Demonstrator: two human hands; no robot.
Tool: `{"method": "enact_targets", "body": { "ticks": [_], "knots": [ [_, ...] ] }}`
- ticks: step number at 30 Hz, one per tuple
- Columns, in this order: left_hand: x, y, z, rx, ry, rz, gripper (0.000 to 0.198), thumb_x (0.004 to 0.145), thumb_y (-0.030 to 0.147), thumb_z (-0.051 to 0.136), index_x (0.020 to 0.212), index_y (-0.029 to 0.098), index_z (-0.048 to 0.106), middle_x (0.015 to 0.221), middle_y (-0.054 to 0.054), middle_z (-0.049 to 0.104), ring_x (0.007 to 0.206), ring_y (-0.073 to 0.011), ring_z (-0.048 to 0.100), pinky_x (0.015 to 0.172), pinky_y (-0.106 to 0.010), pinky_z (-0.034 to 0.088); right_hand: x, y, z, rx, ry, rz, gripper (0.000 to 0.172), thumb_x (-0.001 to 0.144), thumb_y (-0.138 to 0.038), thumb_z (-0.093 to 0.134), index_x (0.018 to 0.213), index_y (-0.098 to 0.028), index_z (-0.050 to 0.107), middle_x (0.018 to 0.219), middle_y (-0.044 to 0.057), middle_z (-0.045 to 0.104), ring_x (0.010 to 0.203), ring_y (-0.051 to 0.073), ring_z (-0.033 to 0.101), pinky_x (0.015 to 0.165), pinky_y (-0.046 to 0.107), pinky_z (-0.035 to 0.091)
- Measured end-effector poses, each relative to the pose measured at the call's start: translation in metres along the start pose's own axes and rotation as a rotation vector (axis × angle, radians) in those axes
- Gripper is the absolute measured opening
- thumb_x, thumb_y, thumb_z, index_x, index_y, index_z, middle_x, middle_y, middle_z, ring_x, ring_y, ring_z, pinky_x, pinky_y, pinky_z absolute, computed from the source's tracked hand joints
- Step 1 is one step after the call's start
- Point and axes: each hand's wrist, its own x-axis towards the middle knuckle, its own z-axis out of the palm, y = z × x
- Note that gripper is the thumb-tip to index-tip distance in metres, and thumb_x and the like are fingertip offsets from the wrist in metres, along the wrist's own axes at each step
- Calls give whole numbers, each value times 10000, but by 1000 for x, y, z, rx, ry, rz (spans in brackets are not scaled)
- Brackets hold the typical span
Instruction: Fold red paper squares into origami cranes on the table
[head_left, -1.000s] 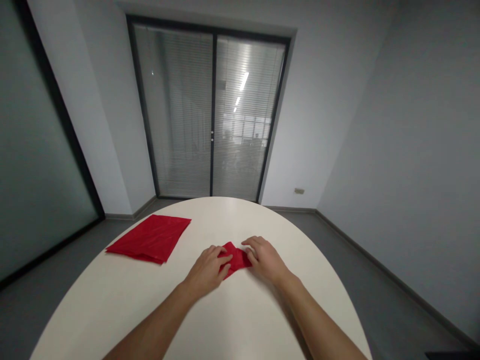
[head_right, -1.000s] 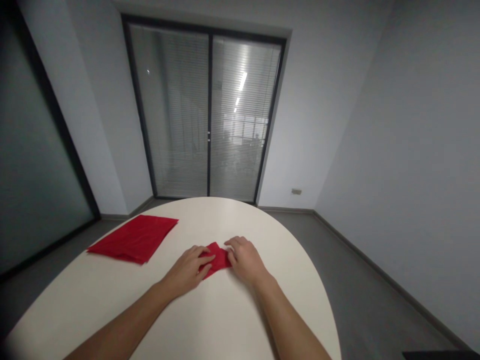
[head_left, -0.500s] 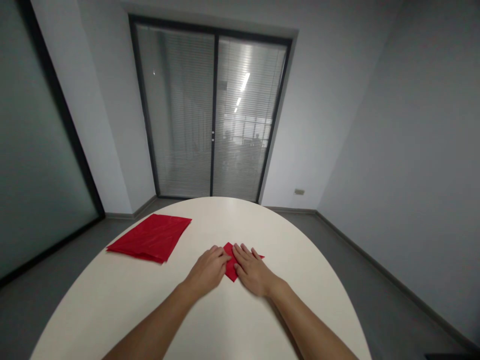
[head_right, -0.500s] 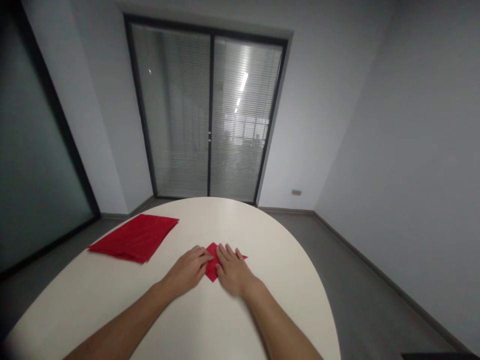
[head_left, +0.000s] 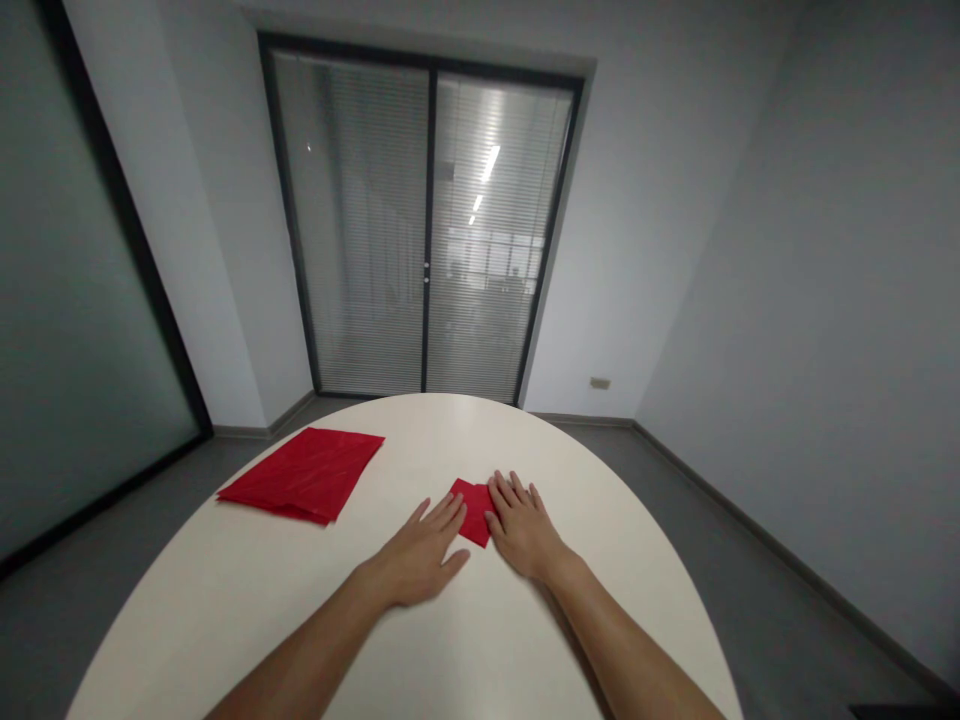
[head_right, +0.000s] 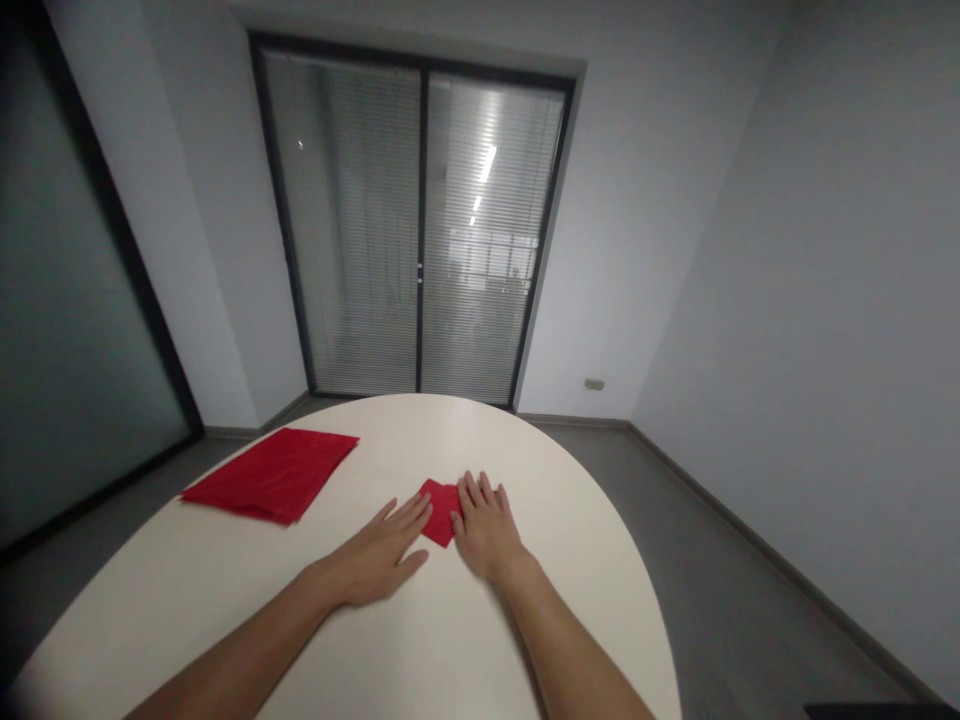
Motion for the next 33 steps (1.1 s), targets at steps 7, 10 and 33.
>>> {"method": "enact_targets", "body": {
  "ticks": [7, 10, 33],
  "knots": [
    [1, 7, 1, 62, 71, -19, 557, 987, 364, 389, 1484, 115, 389, 1568, -164, 343, 1474, -255, 291, 1203, -481, 215, -1, -9, 2, 151, -99, -148, 746, 984, -597, 309, 1560, -128, 241, 1621, 119, 200, 1513, 298, 140, 1222, 490, 121],
    [2, 9, -1, 74, 173, 7, 474, 975, 347, 435, 1400, 153, 511, 1469, -144, 511, 1376, -265, 451, 1168, -485, 293, -3, -3, -2, 160, -135, -133, 865, 922, -689, 388, 1564, -135, 218, 1627, 129, 160, 1514, 326, 109, 1222, 514, 98],
    [11, -1, -6, 1, 275, -42, 243, 952, 210, 476, 1046, 240, 698, 1059, -37, 738, 965, -207, 676, 881, -322, 498, 1, 28, -17, 354, 18, -384, 631, 813, -535, 683, 1320, -163, 630, 1403, 151, 576, 1331, 312, 497, 1146, 463, 337]
  ]
}}
